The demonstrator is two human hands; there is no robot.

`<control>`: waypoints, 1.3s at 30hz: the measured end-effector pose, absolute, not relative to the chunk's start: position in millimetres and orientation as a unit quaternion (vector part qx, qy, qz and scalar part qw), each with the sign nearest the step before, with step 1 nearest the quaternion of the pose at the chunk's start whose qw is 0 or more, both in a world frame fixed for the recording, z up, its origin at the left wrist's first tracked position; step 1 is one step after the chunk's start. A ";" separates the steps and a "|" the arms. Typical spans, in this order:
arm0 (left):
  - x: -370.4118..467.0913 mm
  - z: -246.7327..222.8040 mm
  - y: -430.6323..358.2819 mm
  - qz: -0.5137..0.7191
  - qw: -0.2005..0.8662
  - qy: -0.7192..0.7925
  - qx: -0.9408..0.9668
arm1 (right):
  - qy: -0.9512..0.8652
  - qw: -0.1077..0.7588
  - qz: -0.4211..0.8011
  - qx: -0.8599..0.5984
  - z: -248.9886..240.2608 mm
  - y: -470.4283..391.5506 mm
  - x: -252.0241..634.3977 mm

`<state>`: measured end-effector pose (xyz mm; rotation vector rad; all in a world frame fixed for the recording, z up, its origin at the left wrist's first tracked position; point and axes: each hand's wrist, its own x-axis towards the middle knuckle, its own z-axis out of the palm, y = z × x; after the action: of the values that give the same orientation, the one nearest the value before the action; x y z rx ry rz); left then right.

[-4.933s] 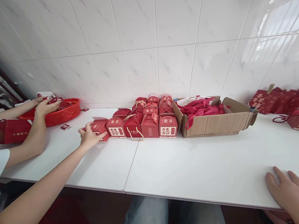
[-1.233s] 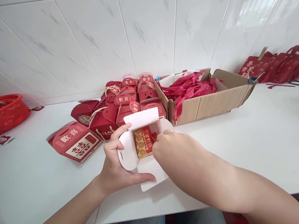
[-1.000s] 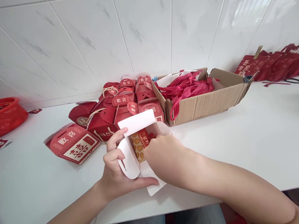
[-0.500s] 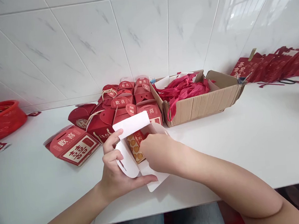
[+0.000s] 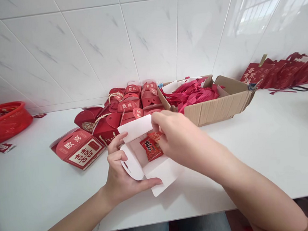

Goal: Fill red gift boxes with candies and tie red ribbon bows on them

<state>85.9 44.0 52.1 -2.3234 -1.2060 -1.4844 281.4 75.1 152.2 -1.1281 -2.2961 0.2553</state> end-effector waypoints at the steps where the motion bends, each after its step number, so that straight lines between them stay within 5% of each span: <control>1: 85.7 52.2 44.1 -0.493 0.063 -0.401 -0.770 | -0.854 0.292 0.096 -0.421 156.4 74.7 286.3; 15: 82.8 51.1 48.1 -0.510 0.024 -0.404 -0.759 | -0.738 0.450 0.358 -0.354 173.3 97.7 308.3; 39: 73.5 46.7 55.6 -0.501 -0.072 -0.484 -0.714 | -0.638 0.401 0.587 -0.296 174.1 99.6 300.6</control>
<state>73.5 55.6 46.7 -2.3502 -1.5945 -1.6504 300.6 99.6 174.1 -0.7476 -1.6138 1.4833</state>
